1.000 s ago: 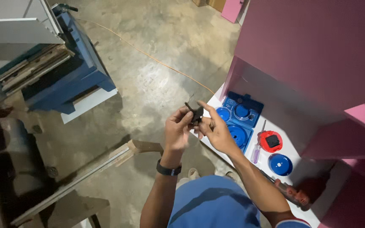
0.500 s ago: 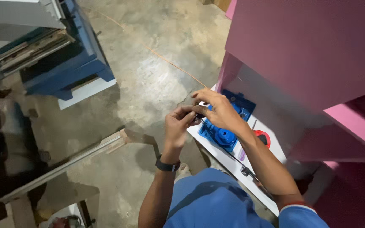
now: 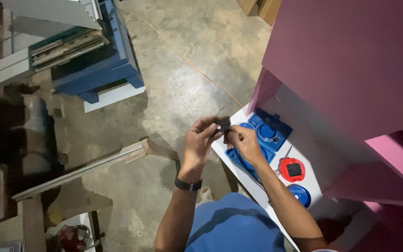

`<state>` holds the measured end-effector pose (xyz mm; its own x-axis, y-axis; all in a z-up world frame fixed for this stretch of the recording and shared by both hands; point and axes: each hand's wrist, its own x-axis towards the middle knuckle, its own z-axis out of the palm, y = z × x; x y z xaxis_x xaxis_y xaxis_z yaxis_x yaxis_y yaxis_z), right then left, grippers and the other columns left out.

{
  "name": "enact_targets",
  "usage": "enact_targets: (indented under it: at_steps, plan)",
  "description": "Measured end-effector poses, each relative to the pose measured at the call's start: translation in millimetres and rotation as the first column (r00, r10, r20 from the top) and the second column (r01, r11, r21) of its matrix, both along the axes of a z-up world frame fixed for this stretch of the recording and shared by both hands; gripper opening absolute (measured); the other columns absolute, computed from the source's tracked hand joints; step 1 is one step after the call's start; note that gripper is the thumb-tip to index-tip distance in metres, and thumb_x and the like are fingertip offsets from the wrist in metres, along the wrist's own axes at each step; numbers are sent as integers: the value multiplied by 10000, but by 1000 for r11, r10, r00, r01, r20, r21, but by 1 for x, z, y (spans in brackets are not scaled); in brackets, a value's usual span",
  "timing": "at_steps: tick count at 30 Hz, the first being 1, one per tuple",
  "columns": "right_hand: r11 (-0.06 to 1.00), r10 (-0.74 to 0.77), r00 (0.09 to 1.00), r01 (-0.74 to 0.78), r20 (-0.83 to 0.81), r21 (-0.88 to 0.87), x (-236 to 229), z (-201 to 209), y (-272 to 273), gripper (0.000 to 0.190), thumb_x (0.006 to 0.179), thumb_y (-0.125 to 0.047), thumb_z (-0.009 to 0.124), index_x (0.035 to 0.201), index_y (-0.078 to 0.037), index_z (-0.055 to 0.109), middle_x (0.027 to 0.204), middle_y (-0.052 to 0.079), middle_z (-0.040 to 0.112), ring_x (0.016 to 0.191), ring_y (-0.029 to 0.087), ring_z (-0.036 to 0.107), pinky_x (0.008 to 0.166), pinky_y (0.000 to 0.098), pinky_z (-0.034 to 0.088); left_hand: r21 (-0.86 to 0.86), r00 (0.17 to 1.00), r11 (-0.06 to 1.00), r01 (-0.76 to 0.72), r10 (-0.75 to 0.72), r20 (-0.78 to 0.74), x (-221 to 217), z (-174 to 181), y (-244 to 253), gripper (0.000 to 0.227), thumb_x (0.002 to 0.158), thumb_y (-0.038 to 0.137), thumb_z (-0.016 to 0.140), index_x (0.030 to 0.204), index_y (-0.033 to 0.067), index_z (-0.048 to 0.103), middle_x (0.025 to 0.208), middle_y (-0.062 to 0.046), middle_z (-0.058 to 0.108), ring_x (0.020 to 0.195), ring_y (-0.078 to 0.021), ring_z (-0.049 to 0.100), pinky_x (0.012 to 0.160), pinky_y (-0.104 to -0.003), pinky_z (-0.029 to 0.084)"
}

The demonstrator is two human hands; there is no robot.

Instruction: The person assembles a blue circular electrical component by inserting a black connector and securing it with a screwdriver. They then attach a blue hole saw blade to a power drill.

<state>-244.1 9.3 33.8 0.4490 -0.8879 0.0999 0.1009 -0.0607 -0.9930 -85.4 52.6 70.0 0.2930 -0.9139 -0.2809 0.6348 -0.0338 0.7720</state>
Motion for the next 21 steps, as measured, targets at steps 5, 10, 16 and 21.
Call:
enact_targets:
  at_steps: [5, 10, 16, 21]
  plan:
    - [994, -37, 976, 12, 216, 113, -10, -59, 6, 179, 972, -153, 682, 1038, 8, 724, 738, 195, 746, 538, 177, 679, 540, 267, 530, -49, 991, 993, -103, 107, 85, 16, 67, 16, 232, 912, -14, 692, 1139, 25, 717, 1078, -120, 755, 919, -211, 752, 786, -299, 647]
    - [972, -96, 921, 5, 379, 233, -8, -47, 26, 312, 1005, -223, 629, 1171, 41, 643, 732, 191, 721, 510, 183, 678, 524, 249, 527, -125, 990, 988, -88, 101, 103, 14, 56, 18, 325, 937, -55, 630, 1253, 10, 664, 1113, -190, 751, 979, -279, 757, 839, -328, 638]
    - [997, 4, 892, -37, 453, 64, -13, 27, 33, 369, 997, -298, 627, 1229, -28, 530, 877, 219, 763, 671, 211, 745, 630, 269, 510, -114, 986, 990, -84, 100, 133, -1, 49, 20, 337, 968, -22, 584, 1303, -25, 618, 1122, -208, 749, 1013, -284, 756, 858, -366, 629]
    - [997, -45, 939, 62, 341, -40, -12, 60, 27, 284, 1004, -161, 593, 1230, -22, 490, 908, 252, 754, 713, 292, 759, 656, 336, 561, -102, 977, 991, -92, 110, 185, -12, 28, 20, 310, 973, -17, 594, 1279, -25, 642, 1037, -199, 751, 895, -250, 770, 783, -352, 657]
